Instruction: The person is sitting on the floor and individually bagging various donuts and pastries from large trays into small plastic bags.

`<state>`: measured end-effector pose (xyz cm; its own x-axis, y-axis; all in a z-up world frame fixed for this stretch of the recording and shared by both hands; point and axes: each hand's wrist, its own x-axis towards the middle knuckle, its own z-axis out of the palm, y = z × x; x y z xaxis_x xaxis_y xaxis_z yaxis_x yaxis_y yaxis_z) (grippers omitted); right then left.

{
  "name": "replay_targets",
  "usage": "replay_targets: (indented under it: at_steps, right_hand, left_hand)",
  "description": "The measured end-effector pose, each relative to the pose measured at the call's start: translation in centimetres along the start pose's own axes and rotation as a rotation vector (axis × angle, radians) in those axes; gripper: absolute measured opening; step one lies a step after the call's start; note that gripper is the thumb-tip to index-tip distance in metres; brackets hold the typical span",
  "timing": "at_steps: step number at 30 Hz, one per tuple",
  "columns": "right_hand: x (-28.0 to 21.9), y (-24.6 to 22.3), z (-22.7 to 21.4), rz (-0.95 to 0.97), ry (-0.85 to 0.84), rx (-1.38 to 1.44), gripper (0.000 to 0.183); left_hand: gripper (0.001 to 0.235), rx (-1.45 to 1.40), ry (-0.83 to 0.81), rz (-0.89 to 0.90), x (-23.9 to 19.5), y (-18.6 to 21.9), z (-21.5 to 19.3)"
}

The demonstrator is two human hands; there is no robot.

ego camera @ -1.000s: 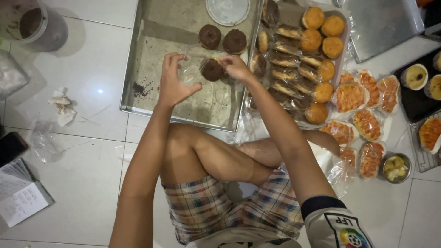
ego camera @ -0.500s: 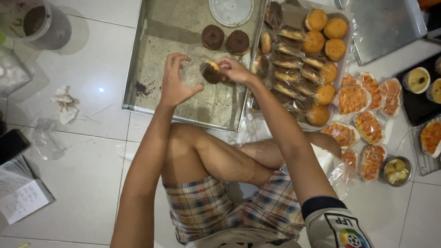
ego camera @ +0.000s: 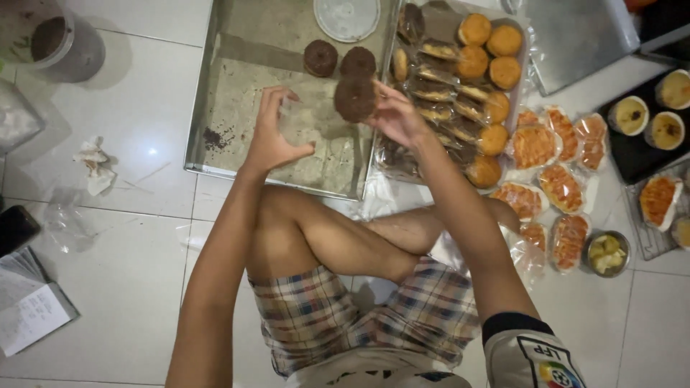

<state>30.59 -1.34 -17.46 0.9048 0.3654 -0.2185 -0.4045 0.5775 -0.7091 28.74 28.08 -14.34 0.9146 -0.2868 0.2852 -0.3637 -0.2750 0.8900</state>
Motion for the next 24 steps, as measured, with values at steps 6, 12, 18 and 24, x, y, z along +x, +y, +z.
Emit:
replay_targets:
  at_steps: [6, 12, 18, 24]
  right_hand:
    - [-10.3, -4.2, -2.9, -0.214, -0.151, 0.124, 0.059]
    - [-24.0, -4.4, -4.3, -0.332, 0.184, 0.075, 0.071]
    - [-35.1, -2.6, -5.3, -0.54, 0.059, -0.004, 0.09]
    - [-43.1, -0.3, -6.7, -0.656, 0.224, -0.106, 0.094]
  left_hand:
    - [0.088, -0.089, -0.176, 0.116, -1.3, 6.4, 2.6]
    - [0.102, -0.265, -0.348, 0.226, -4.6, 10.4, 10.5]
    - [0.107, -0.382, -0.558, 0.233, -7.2, 13.3, 18.5]
    - [0.114, -0.305, -0.697, 0.34, -9.0, 16.7, 24.3]
